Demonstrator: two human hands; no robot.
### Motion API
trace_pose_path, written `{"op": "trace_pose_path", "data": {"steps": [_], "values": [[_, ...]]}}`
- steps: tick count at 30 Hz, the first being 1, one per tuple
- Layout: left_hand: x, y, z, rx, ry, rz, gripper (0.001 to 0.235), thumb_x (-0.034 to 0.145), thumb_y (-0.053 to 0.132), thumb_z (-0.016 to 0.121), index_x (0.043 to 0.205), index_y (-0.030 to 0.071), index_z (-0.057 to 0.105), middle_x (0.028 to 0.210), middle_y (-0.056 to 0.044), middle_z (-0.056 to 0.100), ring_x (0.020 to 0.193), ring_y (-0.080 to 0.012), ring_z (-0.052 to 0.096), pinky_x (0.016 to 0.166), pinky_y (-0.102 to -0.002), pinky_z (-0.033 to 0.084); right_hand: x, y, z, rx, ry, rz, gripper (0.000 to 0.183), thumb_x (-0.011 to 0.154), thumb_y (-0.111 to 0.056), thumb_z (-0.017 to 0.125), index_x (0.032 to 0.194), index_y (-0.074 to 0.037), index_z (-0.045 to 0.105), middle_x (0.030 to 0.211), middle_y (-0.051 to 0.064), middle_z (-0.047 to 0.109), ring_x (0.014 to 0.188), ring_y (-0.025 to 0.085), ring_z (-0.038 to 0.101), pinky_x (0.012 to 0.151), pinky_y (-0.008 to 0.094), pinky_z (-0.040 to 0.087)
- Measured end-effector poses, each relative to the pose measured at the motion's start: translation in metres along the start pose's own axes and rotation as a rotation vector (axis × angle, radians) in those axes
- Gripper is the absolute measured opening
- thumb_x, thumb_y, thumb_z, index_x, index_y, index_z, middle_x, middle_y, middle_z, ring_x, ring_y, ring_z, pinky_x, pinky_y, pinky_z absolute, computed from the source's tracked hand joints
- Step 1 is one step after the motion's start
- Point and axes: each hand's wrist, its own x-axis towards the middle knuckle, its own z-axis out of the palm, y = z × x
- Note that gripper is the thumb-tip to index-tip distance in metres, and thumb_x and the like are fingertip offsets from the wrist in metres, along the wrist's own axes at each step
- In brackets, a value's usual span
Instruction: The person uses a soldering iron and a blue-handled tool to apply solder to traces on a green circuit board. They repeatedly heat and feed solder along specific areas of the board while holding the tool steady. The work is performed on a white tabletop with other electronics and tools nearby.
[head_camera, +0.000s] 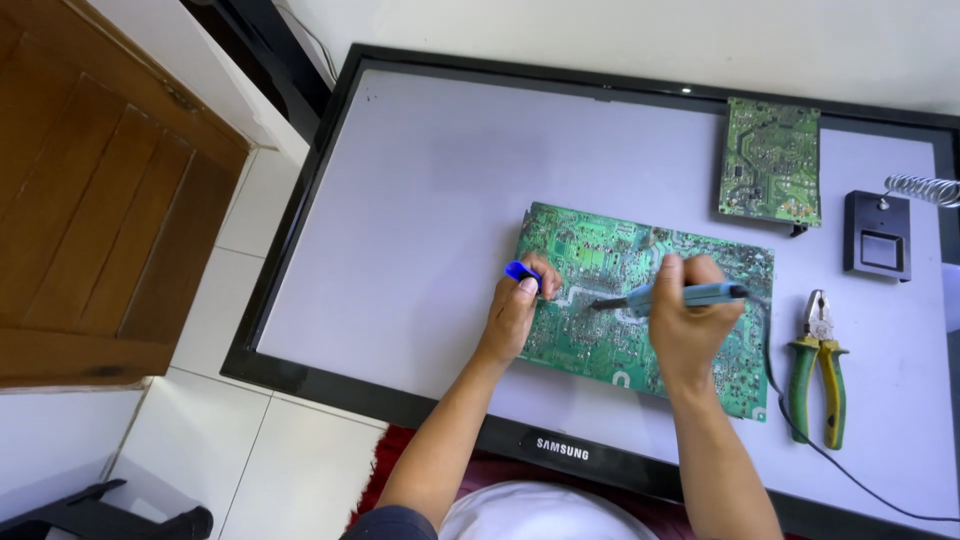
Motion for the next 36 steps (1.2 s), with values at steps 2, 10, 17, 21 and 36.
{"op": "trace_pose_path", "data": {"steps": [2,10,17,21,36], "values": [[-0.004,0.0,0.001,-0.007,0.016,-0.014,0.035,0.109,0.035,0.046,0.087,0.009,0.053,0.081,-0.005,0.049,0.081,-0.0164,0.051,0.079,-0.031,0.047,-0.009,0.019,-0.007,0.027,0.068,0.097,0.043,0.107,0.003,0.068,0.067,-0.008,0.054,0.059,0.008,0.053,0.054,0.016,0.046,0.055,0.03,0.033],[-0.006,-0.008,0.0,-0.025,0.036,0.054,0.036,0.109,0.034,0.045,0.086,0.007,0.052,0.082,-0.007,0.048,0.081,-0.0177,0.051,0.078,-0.03,0.046,-0.035,0.082,-0.018,0.361,0.46,0.464,0.039,0.109,-0.012,0.068,0.076,-0.013,0.047,0.061,0.007,0.05,0.045,0.011,0.034,0.04,0.026,0.023],[-0.011,-0.007,0.003,-0.01,0.052,0.085,0.035,0.109,0.033,0.044,0.086,0.007,0.052,0.082,-0.007,0.047,0.081,-0.0183,0.051,0.079,-0.03,0.046,-0.046,0.092,-0.028,0.357,0.367,0.252,0.047,0.116,-0.012,0.066,0.072,-0.01,0.049,0.063,0.01,0.053,0.043,0.01,0.038,0.04,0.024,0.03],[-0.006,-0.008,0.003,-0.029,0.087,0.077,0.033,0.109,0.03,0.043,0.087,0.006,0.053,0.08,-0.007,0.046,0.08,-0.0204,0.051,0.078,-0.032,0.046,-0.042,0.097,-0.025,0.341,0.358,0.21,0.047,0.115,-0.011,0.067,0.071,-0.008,0.051,0.063,0.011,0.054,0.042,0.012,0.038,0.039,0.025,0.031],[0.012,0.002,0.022,-0.138,0.12,0.05,0.028,0.109,0.029,0.043,0.097,0.007,0.054,0.078,-0.004,0.045,0.08,-0.0169,0.049,0.081,-0.032,0.049,-0.05,0.082,-0.029,0.292,0.332,0.208,0.045,0.116,-0.007,0.067,0.073,-0.006,0.055,0.064,0.012,0.056,0.043,0.011,0.042,0.04,0.024,0.032]]}}
